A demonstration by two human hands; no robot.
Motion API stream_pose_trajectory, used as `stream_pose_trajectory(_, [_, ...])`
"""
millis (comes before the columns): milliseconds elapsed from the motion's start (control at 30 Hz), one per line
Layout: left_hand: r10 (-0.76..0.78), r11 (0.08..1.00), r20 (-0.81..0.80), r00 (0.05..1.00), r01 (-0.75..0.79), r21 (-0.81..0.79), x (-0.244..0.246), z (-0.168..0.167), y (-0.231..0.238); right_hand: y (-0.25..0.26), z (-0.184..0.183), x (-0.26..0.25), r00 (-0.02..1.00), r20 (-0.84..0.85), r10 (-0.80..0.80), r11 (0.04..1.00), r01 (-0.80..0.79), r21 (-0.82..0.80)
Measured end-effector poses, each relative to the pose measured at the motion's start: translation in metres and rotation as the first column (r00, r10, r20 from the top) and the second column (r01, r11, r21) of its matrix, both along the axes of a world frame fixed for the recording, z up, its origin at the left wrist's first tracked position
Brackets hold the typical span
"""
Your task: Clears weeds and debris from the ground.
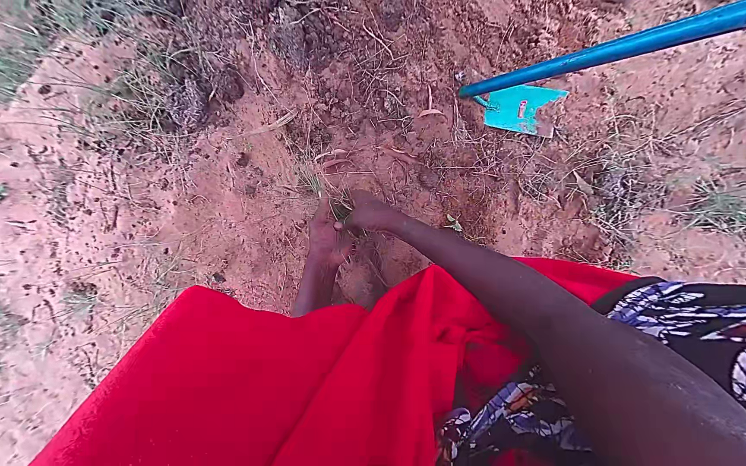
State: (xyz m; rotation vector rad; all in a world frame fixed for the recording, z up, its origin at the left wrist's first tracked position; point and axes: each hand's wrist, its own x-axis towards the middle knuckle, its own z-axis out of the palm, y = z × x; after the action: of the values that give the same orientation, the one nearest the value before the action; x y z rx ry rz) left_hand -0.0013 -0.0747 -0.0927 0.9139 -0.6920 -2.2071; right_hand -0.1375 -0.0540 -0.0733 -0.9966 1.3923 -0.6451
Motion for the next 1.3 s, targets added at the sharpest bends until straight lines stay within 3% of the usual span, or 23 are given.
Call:
stream_pose_trajectory(100, [-0.023, 0.999, -0.056, 0.998, 0.021, -0.027, -0.001, -0.004, 0.004, -0.001, 0.005, 0.000, 0.989, -0.143, 0.038, 0.999, -0.037, 0.015])
stream_pose_trajectory(233, [0.092, 0.994, 0.035, 0.995, -0.094, 0.048, -0.011, -0.002, 0.012, -0.005, 0.012, -0.008, 0.930, -0.367, 0.012, 1.000, -0.008, 0.013])
stream_pose_trajectory(367, [0.094, 0.995, 0.219, 0.971, -0.095, -0.005, -0.015, -0.006, 0.017, -0.021, 0.000, -0.033, 0.650, -0.755, 0.083, 0.996, -0.088, 0.033])
stream_pose_trajectory(467, [0.057, 0.996, 0.316, 0.947, -0.031, -0.085, -0.006, -0.024, 0.026, -0.038, -0.019, -0.062, 0.509, -0.860, 0.031, 0.995, -0.096, -0.021])
stream_pose_trajectory(567, [0.044, 0.980, 0.306, 0.951, 0.018, -0.197, 0.001, -0.046, 0.037, -0.058, -0.028, -0.085, 0.450, -0.892, -0.047, 0.986, -0.121, -0.113])
stream_pose_trajectory(633, [0.018, 0.963, 0.309, 0.951, 0.067, -0.262, 0.001, -0.052, 0.043, -0.071, -0.030, -0.094, 0.447, -0.894, -0.031, 0.986, -0.135, -0.102])
stream_pose_trajectory(700, [-0.023, 0.948, 0.296, 0.955, 0.115, -0.296, 0.002, -0.058, 0.041, -0.086, -0.032, -0.098, 0.441, -0.896, 0.058, 0.995, -0.100, 0.015])
stream_pose_trajectory(867, [-0.048, 0.984, 0.191, 0.980, 0.079, -0.158, 0.004, -0.056, 0.031, -0.097, -0.041, -0.104, 0.436, -0.888, 0.145, 0.989, -0.062, 0.131])
stream_pose_trajectory(1067, [-0.060, 0.983, 0.203, 0.977, 0.094, -0.161, 0.002, -0.054, 0.031, -0.108, -0.030, -0.098, 0.398, -0.881, 0.257, 0.967, -0.101, 0.236])
stream_pose_trajectory(1300, [-0.066, 0.987, 0.216, 0.974, 0.095, -0.128, 0.000, -0.051, 0.031, -0.109, -0.029, -0.113, 0.598, -0.779, 0.191, 0.981, -0.085, 0.175])
